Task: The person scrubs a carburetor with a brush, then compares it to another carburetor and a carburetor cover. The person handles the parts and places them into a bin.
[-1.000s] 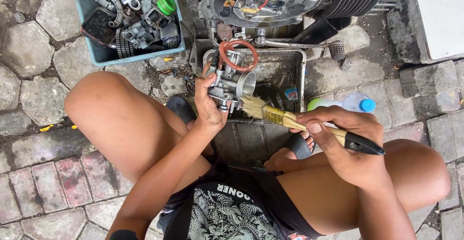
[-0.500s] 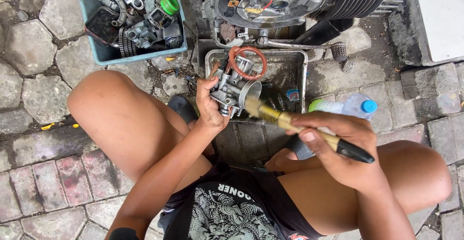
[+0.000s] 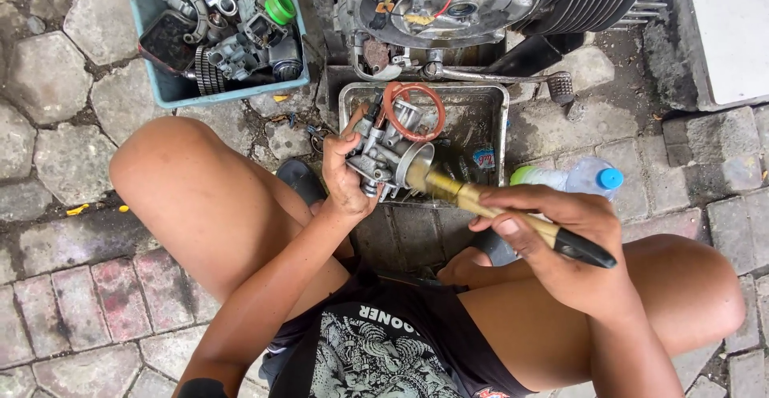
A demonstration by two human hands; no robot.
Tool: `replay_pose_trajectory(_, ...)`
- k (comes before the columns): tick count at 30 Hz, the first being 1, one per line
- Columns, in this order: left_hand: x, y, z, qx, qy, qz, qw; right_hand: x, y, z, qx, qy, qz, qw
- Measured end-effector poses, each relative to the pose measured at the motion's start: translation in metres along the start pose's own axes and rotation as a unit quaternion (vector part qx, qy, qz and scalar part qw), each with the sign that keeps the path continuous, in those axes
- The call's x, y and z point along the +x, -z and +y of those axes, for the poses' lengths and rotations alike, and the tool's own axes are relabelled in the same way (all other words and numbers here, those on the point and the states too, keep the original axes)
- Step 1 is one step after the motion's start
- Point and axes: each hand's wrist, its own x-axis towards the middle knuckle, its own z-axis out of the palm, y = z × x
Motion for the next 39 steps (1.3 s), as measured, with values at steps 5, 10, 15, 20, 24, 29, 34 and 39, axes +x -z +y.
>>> replay_pose_trajectory(5,0.003,0.003,-0.001,0.007,-0.012,-0.006,1.0,0.003,0.0,-0.003,-0.039,0.012,-0.004,0.999)
replay_pose_trajectory(10,0.007,-0.002,0.0,-0.11,0.025,0.02,0.993,0.002,-0.002,0.0,-0.004,0.006,0.081,0.997)
replay_pose_trajectory(15,0.015,0.01,0.006,0.084,-0.062,-0.004,0.994,0.004,0.005,0.004,-0.065,0.034,0.012,0.997)
replay_pose_trajectory(20,0.055,-0.027,0.043,-0.184,0.207,0.259,0.925,0.003,0.014,0.031,-0.034,-0.032,0.123,0.991)
replay_pose_trajectory(24,0.096,-0.057,0.103,-0.147,0.405,0.356,0.829,0.033,-0.014,0.065,0.064,-0.19,0.138,0.97)
replay_pose_trajectory(29,0.096,-0.051,0.095,-0.12,0.421,0.339,0.833,0.057,-0.06,0.181,0.097,-0.286,0.132,0.944)
replay_pose_trajectory(34,0.074,-0.018,0.06,-0.161,0.429,0.32,0.829,0.102,-0.076,0.367,0.153,-0.328,0.199,0.911)
replay_pose_trajectory(39,0.06,-0.013,0.056,-0.027,0.416,0.264,0.87,0.135,-0.109,0.448,0.196,-0.369,0.237,0.877)
